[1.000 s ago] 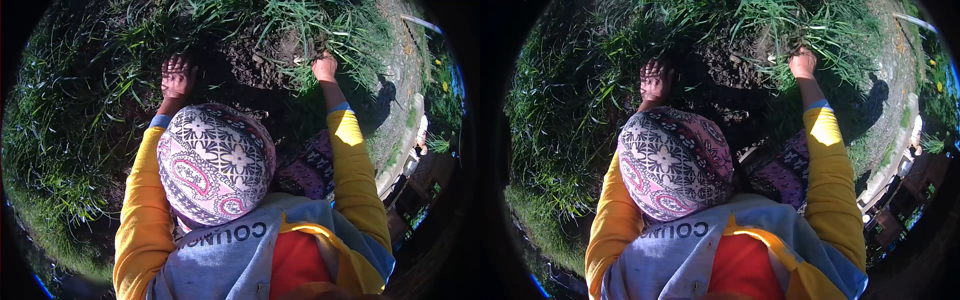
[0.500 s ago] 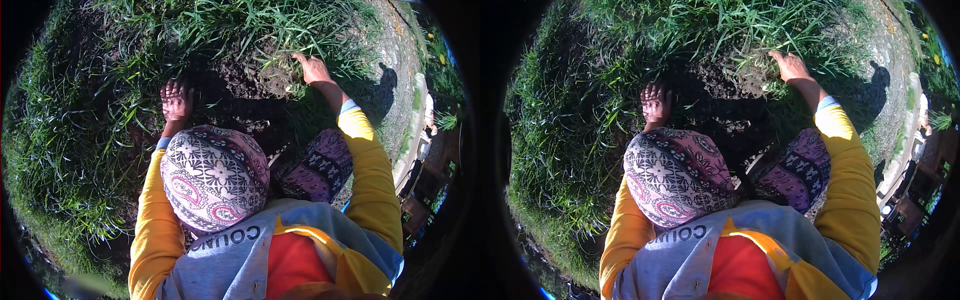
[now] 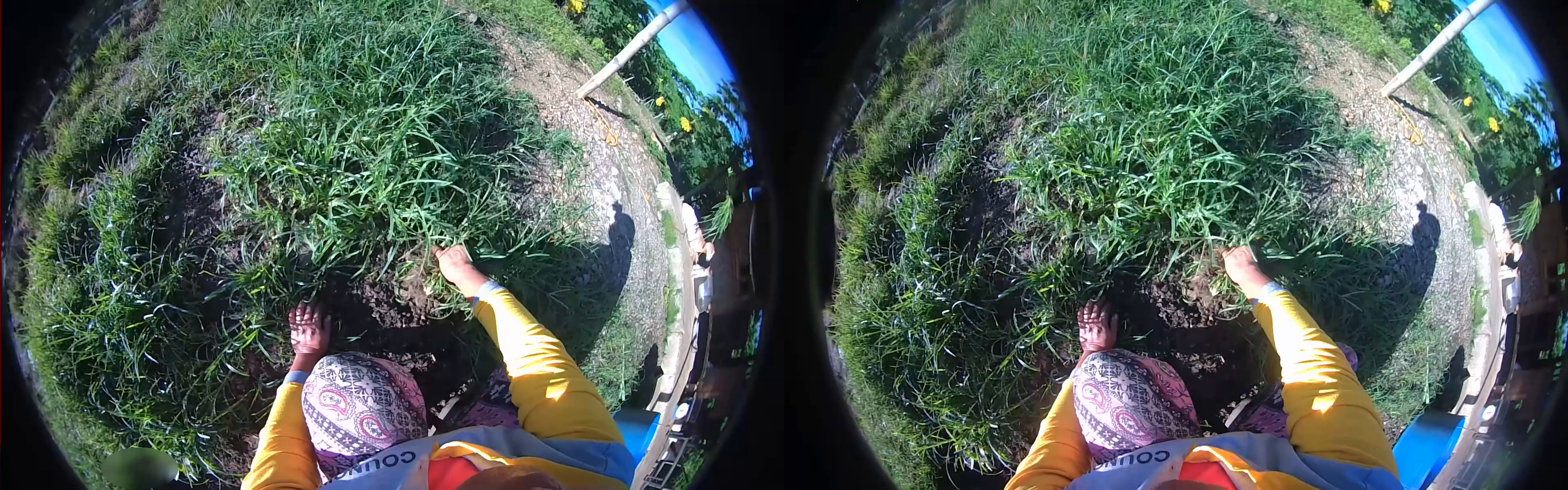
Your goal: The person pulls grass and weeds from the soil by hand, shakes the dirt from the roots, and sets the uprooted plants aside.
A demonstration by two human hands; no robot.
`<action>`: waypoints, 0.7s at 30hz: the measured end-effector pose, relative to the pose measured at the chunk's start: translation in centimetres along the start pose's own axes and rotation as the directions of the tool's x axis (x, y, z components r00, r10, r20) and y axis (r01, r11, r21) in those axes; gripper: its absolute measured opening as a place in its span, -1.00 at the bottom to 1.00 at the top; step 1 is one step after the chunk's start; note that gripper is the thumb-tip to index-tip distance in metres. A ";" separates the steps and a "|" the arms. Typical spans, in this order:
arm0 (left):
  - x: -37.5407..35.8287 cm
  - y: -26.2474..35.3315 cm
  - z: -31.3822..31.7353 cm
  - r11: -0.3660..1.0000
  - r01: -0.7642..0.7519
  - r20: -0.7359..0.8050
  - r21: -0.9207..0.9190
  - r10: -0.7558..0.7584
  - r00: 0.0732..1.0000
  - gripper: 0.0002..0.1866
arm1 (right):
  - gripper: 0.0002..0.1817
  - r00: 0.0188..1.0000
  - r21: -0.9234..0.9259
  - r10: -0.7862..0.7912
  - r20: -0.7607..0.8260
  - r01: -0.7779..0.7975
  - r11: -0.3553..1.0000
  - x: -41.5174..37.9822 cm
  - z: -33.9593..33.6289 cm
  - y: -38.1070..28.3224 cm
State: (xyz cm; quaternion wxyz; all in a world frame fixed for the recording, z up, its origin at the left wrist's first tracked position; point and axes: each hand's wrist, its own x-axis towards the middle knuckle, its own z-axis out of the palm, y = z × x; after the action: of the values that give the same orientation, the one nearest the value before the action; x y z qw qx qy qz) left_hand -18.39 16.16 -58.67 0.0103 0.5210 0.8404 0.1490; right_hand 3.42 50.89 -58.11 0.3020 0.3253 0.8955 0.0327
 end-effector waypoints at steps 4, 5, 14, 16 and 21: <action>0.2 0.2 -0.6 1.000 0.011 0.020 -0.021 -0.010 1.000 -0.58 | -0.53 0.998 -0.074 0.041 -0.047 -0.044 0.996 -2.2 -2.7 -1.0; 0.1 0.1 -0.5 1.000 0.012 0.020 -0.026 -0.012 1.000 -0.58 | -0.53 0.980 -0.082 0.028 -0.199 -0.045 0.996 -1.7 -0.8 -0.6; -0.1 -0.2 -0.5 0.999 0.016 0.021 -0.047 -0.015 1.000 -0.56 | -0.52 0.989 0.098 0.077 -0.129 -0.065 0.993 -6.1 -0.8 1.9; 0.0 -0.1 -0.8 0.998 0.022 0.040 -0.062 -0.020 0.999 -0.55 | -0.52 0.981 0.267 0.193 -0.035 -0.177 0.947 -5.4 0.4 2.0; 0.0 -0.3 -0.2 0.999 0.035 0.034 -0.033 -0.034 0.999 -0.55 | -0.60 0.892 0.608 0.364 -0.268 -0.136 0.782 -8.3 -4.0 4.5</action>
State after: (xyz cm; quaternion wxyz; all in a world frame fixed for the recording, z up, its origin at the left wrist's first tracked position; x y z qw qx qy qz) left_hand -18.70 15.97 -58.56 0.0354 0.5087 0.8463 0.1540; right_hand 8.67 50.00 -49.38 0.0076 0.5066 0.8512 -0.1370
